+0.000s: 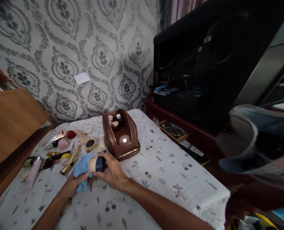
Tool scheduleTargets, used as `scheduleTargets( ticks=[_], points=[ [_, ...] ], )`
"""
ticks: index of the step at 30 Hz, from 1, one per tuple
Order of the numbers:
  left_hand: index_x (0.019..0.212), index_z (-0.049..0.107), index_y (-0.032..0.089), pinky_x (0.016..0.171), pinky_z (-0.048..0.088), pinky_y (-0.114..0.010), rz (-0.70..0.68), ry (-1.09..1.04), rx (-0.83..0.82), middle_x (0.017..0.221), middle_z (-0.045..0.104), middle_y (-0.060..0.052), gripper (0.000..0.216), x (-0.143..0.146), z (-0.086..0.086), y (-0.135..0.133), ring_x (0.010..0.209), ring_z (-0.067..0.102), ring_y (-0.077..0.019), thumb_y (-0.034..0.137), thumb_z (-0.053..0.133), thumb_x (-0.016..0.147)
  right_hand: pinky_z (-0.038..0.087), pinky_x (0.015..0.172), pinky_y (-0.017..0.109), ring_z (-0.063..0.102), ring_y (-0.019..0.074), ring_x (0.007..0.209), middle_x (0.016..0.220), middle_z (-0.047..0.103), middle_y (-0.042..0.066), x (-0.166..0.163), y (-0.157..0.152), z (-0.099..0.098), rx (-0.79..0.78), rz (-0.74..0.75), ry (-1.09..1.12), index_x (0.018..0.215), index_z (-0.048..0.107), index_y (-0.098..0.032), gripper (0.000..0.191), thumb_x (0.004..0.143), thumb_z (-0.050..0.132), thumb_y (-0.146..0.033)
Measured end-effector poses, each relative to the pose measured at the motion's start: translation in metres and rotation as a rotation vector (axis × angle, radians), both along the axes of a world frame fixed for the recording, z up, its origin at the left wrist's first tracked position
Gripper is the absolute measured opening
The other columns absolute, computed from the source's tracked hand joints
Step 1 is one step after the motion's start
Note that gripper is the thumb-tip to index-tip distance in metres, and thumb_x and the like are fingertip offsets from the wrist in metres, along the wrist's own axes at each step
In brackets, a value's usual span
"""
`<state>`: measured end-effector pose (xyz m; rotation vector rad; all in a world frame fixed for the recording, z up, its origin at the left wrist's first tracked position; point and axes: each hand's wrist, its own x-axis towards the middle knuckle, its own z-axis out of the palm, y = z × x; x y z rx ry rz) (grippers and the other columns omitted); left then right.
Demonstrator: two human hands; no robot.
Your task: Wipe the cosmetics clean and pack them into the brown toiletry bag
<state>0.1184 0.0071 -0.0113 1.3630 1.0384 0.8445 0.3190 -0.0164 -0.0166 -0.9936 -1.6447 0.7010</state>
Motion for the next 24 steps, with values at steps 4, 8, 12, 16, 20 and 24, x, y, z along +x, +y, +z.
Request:
scheduleTargets(
  ticks=[4, 8, 12, 16, 20, 24],
  points=[
    [0.101, 0.066, 0.015, 0.045, 0.047, -0.024, -0.060, 0.042, 0.049, 0.055, 0.058, 0.003, 0.060, 0.000, 0.002, 0.000, 0.045, 0.052, -0.0118, 0.062, 0.079, 0.067, 0.054, 0.083, 0.034, 0.063, 0.0216, 0.097, 0.107, 0.064, 0.005, 0.002, 0.002, -0.003, -0.028, -0.018, 0.021, 0.118, 0.058, -0.020, 0.057, 0.069, 0.085, -0.026],
    [0.084, 0.063, 0.016, 0.039, 0.039, -0.021, -0.018, 0.117, 0.048, 0.049, 0.055, 0.004, 0.059, 0.002, 0.003, 0.000, 0.037, 0.047, -0.0094, 0.071, 0.072, 0.067, 0.052, 0.094, 0.040, 0.061, 0.0240, 0.106, 0.113, 0.061, 0.008, 0.003, 0.001, -0.003, 0.107, 0.017, -0.121, 0.122, 0.056, -0.021, 0.057, 0.073, 0.084, -0.026],
    [0.073, 0.058, 0.017, 0.036, 0.033, -0.019, -0.004, 0.173, 0.030, 0.048, 0.060, 0.000, 0.062, 0.002, 0.002, 0.003, 0.034, 0.044, -0.0079, 0.078, 0.057, 0.075, 0.049, 0.102, 0.043, 0.056, 0.0255, 0.118, 0.122, 0.057, 0.011, 0.005, 0.000, -0.002, 0.241, 0.059, -0.207, 0.128, 0.053, -0.022, 0.053, 0.081, 0.077, -0.021],
    [0.071, 0.059, 0.016, 0.032, 0.028, -0.019, -0.042, 0.138, -0.038, 0.046, 0.060, -0.001, 0.069, 0.001, -0.005, 0.010, 0.031, 0.042, -0.0074, 0.085, 0.048, 0.074, 0.050, 0.102, 0.043, 0.057, 0.0254, 0.117, 0.121, 0.058, 0.011, 0.004, 0.002, -0.004, 0.240, 0.063, -0.179, 0.129, 0.052, -0.023, 0.049, 0.085, 0.073, -0.026],
    [0.076, 0.060, 0.016, 0.030, 0.029, -0.019, -0.036, 0.068, -0.103, 0.047, 0.062, -0.001, 0.074, 0.001, -0.004, 0.012, 0.030, 0.044, -0.0082, 0.089, 0.049, 0.068, 0.052, 0.099, 0.044, 0.060, 0.0258, 0.114, 0.118, 0.059, 0.010, 0.002, 0.004, -0.005, 0.196, 0.064, -0.168, 0.130, 0.052, -0.024, 0.049, 0.086, 0.071, -0.032],
    [0.078, 0.059, 0.016, 0.031, 0.030, -0.018, -0.080, 0.030, -0.119, 0.052, 0.065, -0.001, 0.068, 0.000, 0.000, 0.010, 0.031, 0.044, -0.0071, 0.084, 0.057, 0.068, 0.054, 0.095, 0.043, 0.061, 0.0260, 0.112, 0.119, 0.060, 0.010, 0.003, 0.003, -0.006, 0.161, 0.063, -0.181, 0.130, 0.053, -0.026, 0.046, 0.087, 0.069, -0.032]
  ],
)
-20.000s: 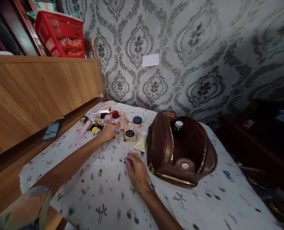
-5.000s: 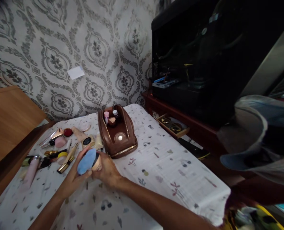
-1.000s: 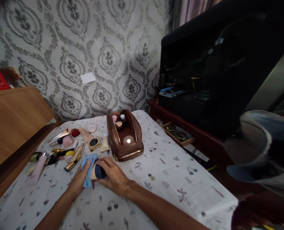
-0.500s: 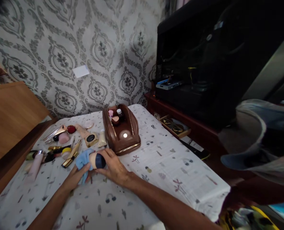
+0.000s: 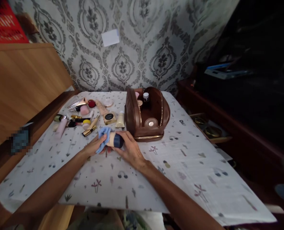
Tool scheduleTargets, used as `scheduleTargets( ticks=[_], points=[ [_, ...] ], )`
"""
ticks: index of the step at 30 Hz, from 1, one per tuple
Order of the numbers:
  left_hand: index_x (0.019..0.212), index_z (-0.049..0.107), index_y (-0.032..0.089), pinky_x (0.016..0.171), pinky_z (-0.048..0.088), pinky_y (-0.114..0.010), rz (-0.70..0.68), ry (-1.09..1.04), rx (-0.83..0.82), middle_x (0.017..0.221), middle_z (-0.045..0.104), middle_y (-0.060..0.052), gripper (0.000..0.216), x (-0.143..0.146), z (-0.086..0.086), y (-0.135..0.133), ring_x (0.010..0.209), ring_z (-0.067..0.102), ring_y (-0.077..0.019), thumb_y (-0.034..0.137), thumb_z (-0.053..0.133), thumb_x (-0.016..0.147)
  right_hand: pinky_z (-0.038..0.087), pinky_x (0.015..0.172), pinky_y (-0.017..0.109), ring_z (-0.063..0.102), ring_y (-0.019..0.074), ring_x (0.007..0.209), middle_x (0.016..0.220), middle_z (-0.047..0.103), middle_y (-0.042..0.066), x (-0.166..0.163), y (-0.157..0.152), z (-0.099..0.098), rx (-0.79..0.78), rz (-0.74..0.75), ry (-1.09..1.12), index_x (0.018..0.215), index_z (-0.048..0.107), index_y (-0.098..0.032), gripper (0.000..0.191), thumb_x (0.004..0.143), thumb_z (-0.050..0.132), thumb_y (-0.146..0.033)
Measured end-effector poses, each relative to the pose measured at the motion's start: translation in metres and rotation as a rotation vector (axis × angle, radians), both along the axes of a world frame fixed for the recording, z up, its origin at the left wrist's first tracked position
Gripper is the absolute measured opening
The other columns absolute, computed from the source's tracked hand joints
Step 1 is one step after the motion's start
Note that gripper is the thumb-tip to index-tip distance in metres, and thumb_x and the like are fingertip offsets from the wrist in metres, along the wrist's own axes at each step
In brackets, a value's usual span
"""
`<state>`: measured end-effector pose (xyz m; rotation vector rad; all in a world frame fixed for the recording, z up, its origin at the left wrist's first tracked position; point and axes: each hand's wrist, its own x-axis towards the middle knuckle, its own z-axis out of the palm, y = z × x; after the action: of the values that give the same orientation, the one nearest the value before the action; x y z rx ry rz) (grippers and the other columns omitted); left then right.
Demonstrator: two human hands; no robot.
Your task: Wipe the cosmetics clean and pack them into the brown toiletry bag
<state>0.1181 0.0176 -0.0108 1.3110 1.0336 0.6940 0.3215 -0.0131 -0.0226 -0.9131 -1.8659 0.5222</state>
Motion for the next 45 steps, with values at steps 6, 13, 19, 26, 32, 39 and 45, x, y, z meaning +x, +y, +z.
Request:
scheduleTargets(
  ticks=[6, 13, 19, 26, 32, 39, 45],
  points=[
    [0.081, 0.057, 0.016, 0.034, 0.035, -0.019, 0.056, -0.038, -0.009, 0.050, 0.056, 0.006, 0.060, -0.003, -0.002, -0.001, 0.033, 0.041, -0.0057, 0.070, 0.075, 0.061, 0.059, 0.084, 0.040, 0.063, 0.0270, 0.107, 0.117, 0.062, 0.011, 0.000, 0.001, -0.005, -0.095, -0.037, 0.063, 0.130, 0.054, -0.023, 0.053, 0.083, 0.072, -0.042],
    [0.124, 0.054, 0.016, 0.040, 0.039, -0.018, -0.013, -0.105, 0.044, 0.064, 0.057, 0.007, 0.076, -0.007, 0.002, -0.001, 0.043, 0.048, -0.0070, 0.052, 0.083, 0.064, 0.057, 0.082, 0.037, 0.066, 0.0234, 0.096, 0.115, 0.066, 0.010, -0.001, -0.001, 0.003, -0.284, -0.026, 0.133, 0.127, 0.055, -0.021, 0.055, 0.081, 0.072, -0.046],
    [0.128, 0.057, 0.020, 0.056, 0.044, -0.019, -0.101, -0.090, 0.251, 0.076, 0.061, 0.003, 0.063, -0.007, 0.013, -0.007, 0.059, 0.053, -0.0088, 0.036, 0.082, 0.072, 0.055, 0.063, 0.030, 0.064, 0.0175, 0.072, 0.095, 0.067, 0.006, 0.001, 0.000, 0.002, -0.405, -0.005, 0.202, 0.121, 0.056, -0.019, 0.049, 0.086, 0.063, -0.052],
    [0.120, 0.063, 0.022, 0.063, 0.048, -0.023, -0.007, -0.010, 0.238, 0.087, 0.065, -0.001, 0.061, -0.007, 0.018, -0.011, 0.070, 0.060, -0.0150, 0.036, 0.085, 0.065, 0.054, 0.059, 0.028, 0.062, 0.0157, 0.067, 0.090, 0.064, 0.003, 0.000, 0.002, -0.001, -0.418, 0.021, 0.260, 0.118, 0.054, -0.020, 0.045, 0.086, 0.063, -0.051],
    [0.120, 0.060, 0.017, 0.047, 0.047, -0.024, 0.060, -0.077, 0.076, 0.063, 0.059, 0.004, 0.071, 0.001, 0.007, -0.020, 0.048, 0.052, -0.0119, 0.061, 0.078, 0.067, 0.057, 0.082, 0.037, 0.067, 0.0232, 0.094, 0.107, 0.068, 0.009, -0.003, -0.009, 0.009, -0.225, 0.011, 0.211, 0.124, 0.052, -0.020, 0.050, 0.086, 0.068, -0.048],
    [0.107, 0.068, 0.018, 0.077, 0.057, -0.029, 0.474, -0.145, 0.104, 0.097, 0.074, -0.007, 0.062, 0.032, 0.043, -0.021, 0.097, 0.069, -0.0237, 0.068, 0.073, 0.069, 0.051, 0.103, 0.040, 0.059, 0.0254, 0.120, 0.128, 0.057, 0.012, 0.009, -0.024, 0.045, 0.085, 0.045, -0.032, 0.137, 0.047, -0.025, 0.056, 0.088, 0.071, -0.036],
    [0.108, 0.065, 0.019, 0.066, 0.056, -0.028, 0.441, -0.226, 0.159, 0.091, 0.073, -0.004, 0.051, 0.068, 0.095, 0.006, 0.081, 0.069, -0.0217, 0.051, 0.072, 0.070, 0.050, 0.105, 0.039, 0.056, 0.0241, 0.125, 0.136, 0.053, 0.011, 0.043, -0.014, 0.094, 0.228, 0.069, -0.084, 0.139, 0.047, -0.028, 0.051, 0.092, 0.066, -0.032]
  ],
)
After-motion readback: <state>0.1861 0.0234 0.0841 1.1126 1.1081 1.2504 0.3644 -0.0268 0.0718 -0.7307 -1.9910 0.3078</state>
